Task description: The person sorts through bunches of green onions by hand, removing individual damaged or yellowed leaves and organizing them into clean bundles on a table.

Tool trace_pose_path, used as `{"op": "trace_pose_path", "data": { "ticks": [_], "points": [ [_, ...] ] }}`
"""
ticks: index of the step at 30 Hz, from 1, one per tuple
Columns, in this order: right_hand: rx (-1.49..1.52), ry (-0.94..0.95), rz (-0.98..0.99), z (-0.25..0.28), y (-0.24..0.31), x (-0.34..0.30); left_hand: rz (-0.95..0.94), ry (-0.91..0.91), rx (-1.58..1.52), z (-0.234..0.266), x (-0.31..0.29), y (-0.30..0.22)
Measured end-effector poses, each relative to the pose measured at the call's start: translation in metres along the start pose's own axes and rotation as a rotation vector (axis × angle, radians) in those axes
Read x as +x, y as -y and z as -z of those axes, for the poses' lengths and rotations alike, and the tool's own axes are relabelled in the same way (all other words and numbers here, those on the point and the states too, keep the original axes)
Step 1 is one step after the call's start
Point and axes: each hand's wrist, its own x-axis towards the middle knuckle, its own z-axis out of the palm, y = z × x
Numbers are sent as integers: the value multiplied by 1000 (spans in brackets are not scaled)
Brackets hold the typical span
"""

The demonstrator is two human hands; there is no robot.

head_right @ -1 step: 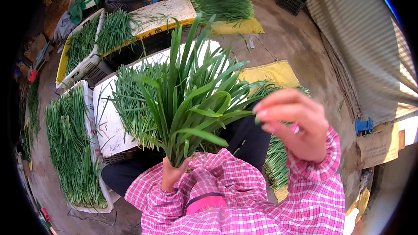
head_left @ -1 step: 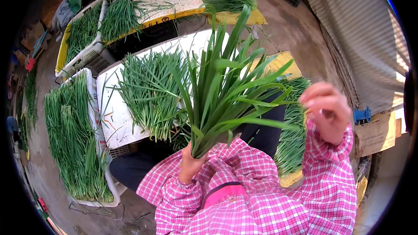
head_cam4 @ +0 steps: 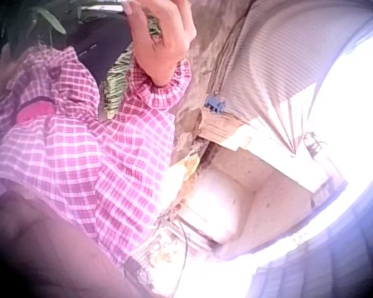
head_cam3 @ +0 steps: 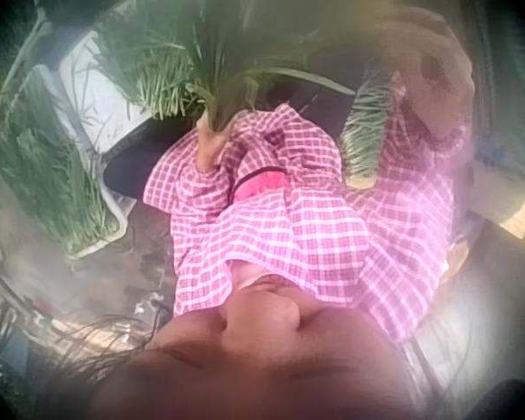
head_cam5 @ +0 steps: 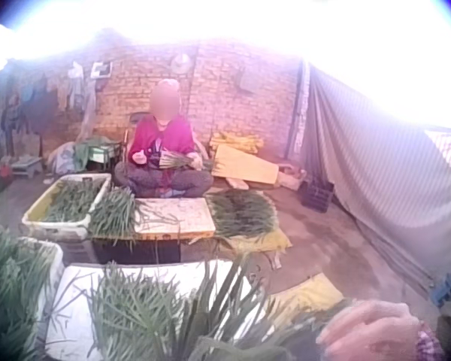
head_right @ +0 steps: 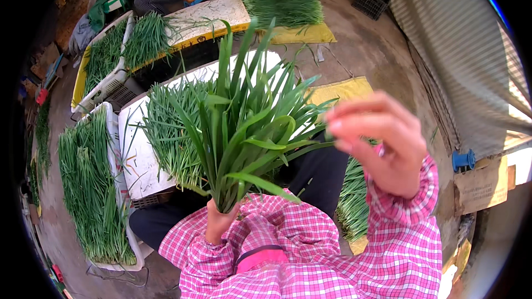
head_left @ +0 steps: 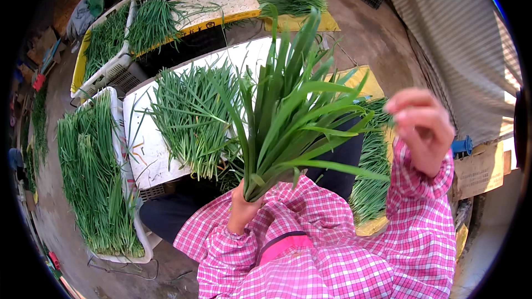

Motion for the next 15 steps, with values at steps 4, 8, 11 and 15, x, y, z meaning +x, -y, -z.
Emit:
{"op": "trace_pose_path", "data": {
  "ticks": [4, 8, 11, 15],
  "points": [
    [-140, 298, 122, 4, 0, 61, -96, -37, 88, -3, -2, -3],
    [-219, 552, 364, -28, -15, 54, -96, -64, 143, -4, -5, 0],
    [-338, 580, 412, -40, -19, 49, -125, -61, 169, -4, -5, 7],
    [-412, 630, 422, -43, -24, 49, -160, -81, 180, -4, -4, 8]
  ]
}}
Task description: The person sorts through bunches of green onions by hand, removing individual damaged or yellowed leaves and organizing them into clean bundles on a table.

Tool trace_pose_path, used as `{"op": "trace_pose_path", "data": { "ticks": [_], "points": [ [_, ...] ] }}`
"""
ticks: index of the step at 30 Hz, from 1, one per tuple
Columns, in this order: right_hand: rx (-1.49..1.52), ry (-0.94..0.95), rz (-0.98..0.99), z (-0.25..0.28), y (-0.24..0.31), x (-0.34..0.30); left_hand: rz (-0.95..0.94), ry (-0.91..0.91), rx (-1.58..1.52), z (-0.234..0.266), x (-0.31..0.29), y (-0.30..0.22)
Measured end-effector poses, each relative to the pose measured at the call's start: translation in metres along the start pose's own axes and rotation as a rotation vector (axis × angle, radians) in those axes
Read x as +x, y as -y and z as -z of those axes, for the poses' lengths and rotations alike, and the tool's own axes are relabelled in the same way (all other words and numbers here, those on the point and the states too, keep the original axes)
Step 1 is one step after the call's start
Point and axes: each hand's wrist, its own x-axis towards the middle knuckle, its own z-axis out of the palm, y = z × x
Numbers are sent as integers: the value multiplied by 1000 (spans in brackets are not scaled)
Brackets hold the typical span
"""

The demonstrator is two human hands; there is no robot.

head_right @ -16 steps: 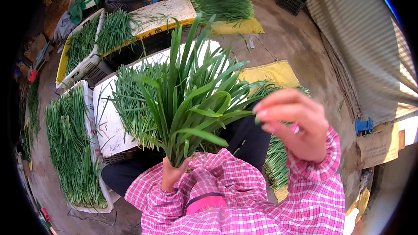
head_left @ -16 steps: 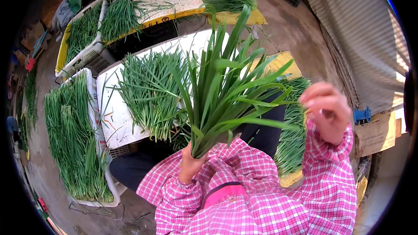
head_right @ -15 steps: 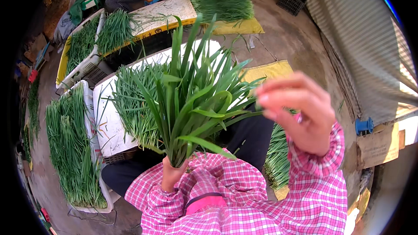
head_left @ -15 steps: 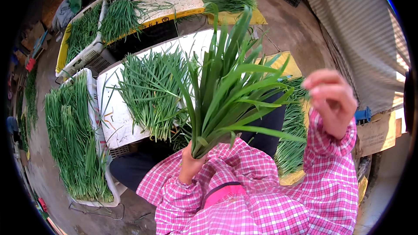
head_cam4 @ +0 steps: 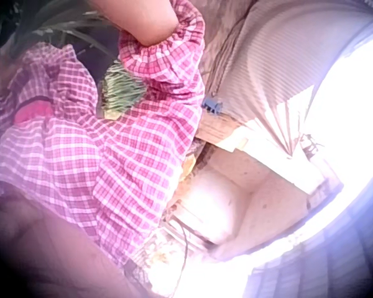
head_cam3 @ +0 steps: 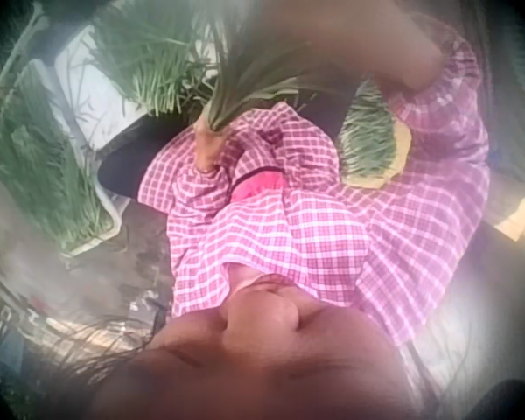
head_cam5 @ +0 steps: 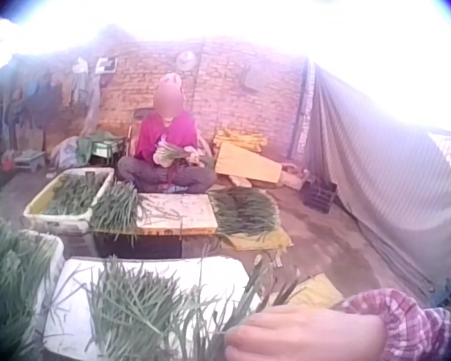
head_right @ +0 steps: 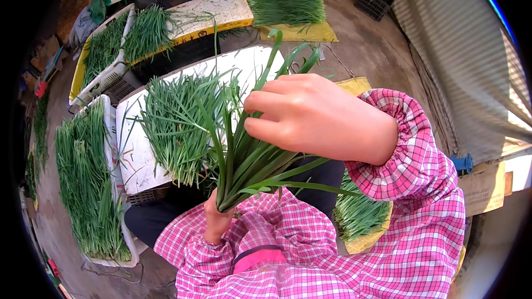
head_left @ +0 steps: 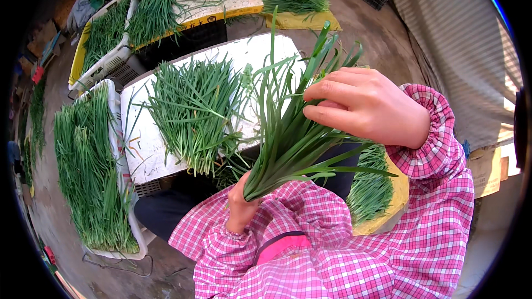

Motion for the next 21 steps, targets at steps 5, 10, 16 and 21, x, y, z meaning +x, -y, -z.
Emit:
{"op": "trace_pose_path", "data": {
  "ticks": [5, 10, 16, 21],
  "points": [
    [-22, 74, 13, -2, -2, 2, -16, -28, 38, 0, 1, 4],
    [-32, 82, 53, -9, -1, 2, -48, -34, 53, 1, 1, 8],
    [-85, 89, 62, -17, 2, 3, -63, -54, 59, 1, 1, 9],
    [-90, 111, 71, -22, 4, 4, -67, -69, 56, 2, 1, 10]
  ]
}}
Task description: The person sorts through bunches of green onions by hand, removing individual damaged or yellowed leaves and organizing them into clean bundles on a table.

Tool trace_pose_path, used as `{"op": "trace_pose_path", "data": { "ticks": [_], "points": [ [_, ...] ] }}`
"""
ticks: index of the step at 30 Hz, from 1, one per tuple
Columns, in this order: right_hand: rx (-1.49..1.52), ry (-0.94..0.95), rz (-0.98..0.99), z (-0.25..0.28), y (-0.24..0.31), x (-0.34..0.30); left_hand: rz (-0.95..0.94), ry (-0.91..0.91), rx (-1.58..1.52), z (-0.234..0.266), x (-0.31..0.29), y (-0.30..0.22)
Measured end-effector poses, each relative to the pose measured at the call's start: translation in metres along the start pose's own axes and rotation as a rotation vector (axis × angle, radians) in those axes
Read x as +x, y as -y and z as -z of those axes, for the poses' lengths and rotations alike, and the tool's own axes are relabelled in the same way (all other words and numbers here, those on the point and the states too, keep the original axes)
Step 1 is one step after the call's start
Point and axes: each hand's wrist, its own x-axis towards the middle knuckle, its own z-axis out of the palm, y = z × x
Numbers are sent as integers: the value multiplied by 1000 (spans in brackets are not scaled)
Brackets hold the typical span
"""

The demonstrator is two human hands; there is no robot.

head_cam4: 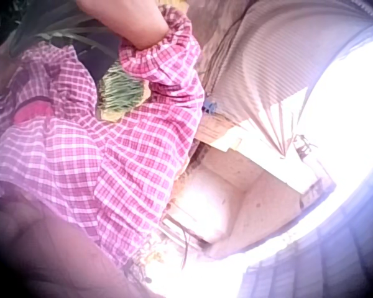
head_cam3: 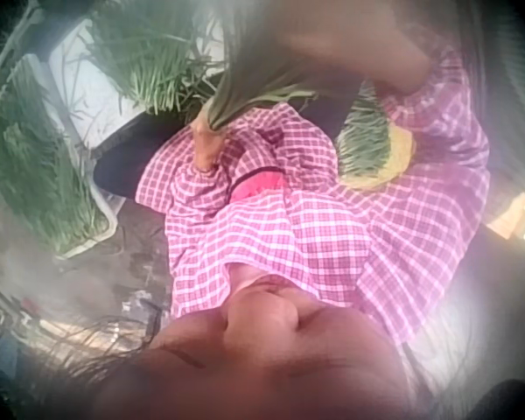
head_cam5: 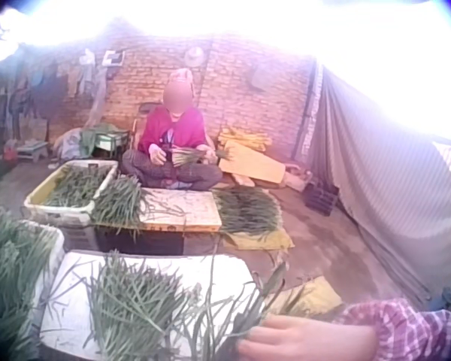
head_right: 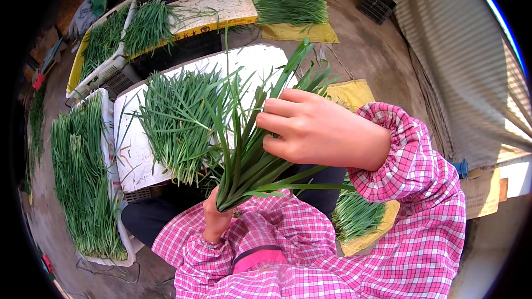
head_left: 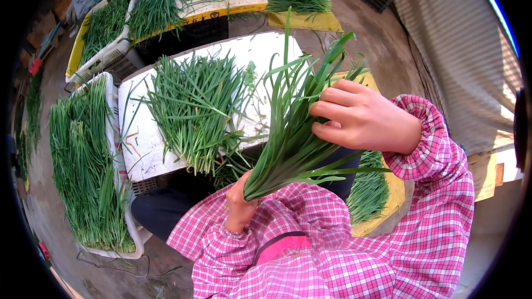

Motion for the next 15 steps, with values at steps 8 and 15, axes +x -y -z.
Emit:
{"op": "trace_pose_path", "data": {
  "ticks": [8, 15],
  "points": [
    [-17, -2, 8, -8, 3, -1, -15, -10, 9, 0, 0, 4],
    [-132, -21, -25, -7, 25, -3, -116, -92, 155, -2, 2, 10]
  ]
}}
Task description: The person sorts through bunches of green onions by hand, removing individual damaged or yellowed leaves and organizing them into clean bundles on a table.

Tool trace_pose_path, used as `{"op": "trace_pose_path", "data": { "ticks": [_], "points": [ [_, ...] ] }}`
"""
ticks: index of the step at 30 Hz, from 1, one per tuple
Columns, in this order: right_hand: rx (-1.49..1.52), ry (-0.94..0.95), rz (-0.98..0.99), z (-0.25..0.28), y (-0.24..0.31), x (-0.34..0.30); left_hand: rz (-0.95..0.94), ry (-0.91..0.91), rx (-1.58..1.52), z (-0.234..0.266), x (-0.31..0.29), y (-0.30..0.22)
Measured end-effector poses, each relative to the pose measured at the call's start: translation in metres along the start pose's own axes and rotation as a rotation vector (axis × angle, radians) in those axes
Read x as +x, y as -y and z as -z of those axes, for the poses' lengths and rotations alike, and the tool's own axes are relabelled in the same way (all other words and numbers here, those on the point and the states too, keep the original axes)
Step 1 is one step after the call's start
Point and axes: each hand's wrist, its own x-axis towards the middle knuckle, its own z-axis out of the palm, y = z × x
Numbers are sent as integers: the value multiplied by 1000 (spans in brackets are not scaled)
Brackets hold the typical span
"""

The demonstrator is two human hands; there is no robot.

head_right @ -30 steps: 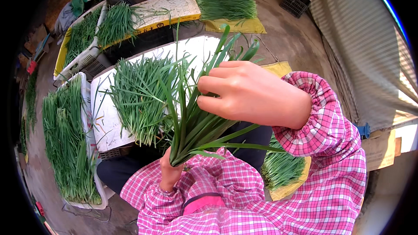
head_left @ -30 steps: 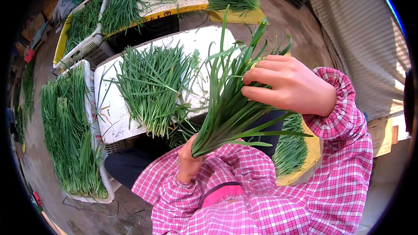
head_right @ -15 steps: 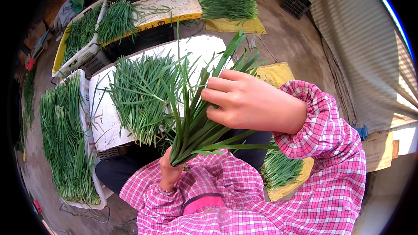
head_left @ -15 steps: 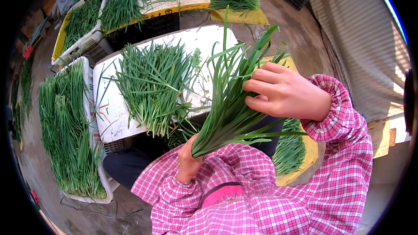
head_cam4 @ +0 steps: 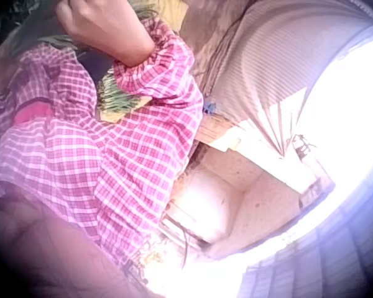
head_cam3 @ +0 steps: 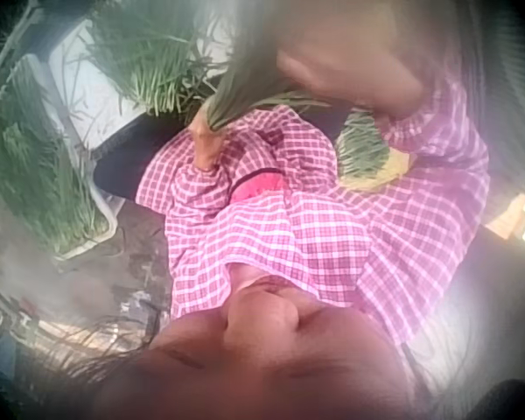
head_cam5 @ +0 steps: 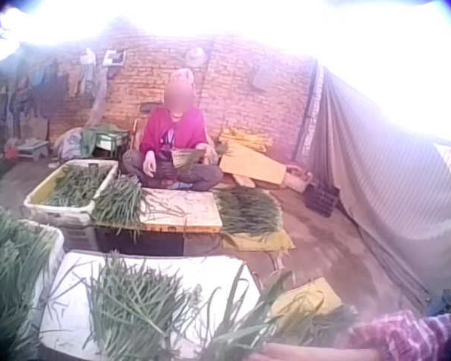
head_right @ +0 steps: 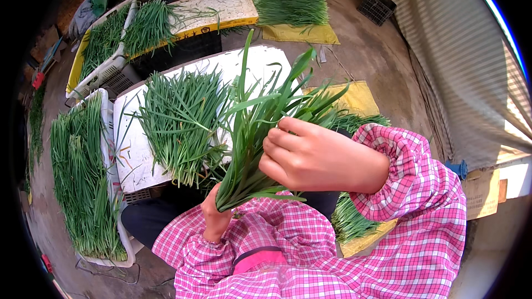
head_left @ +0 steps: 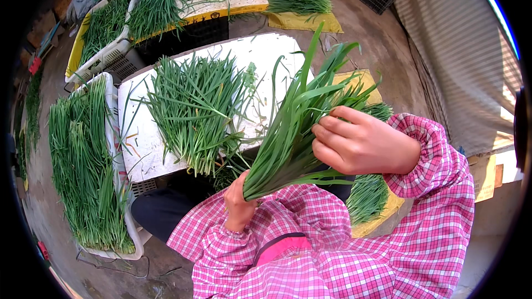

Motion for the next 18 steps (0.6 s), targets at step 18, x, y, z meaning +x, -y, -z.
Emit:
{"op": "trace_pose_path", "data": {
  "ticks": [18],
  "points": [
    [-28, 40, 56, -3, 6, 0, -76, -145, 196, 2, -2, 9]
  ]
}}
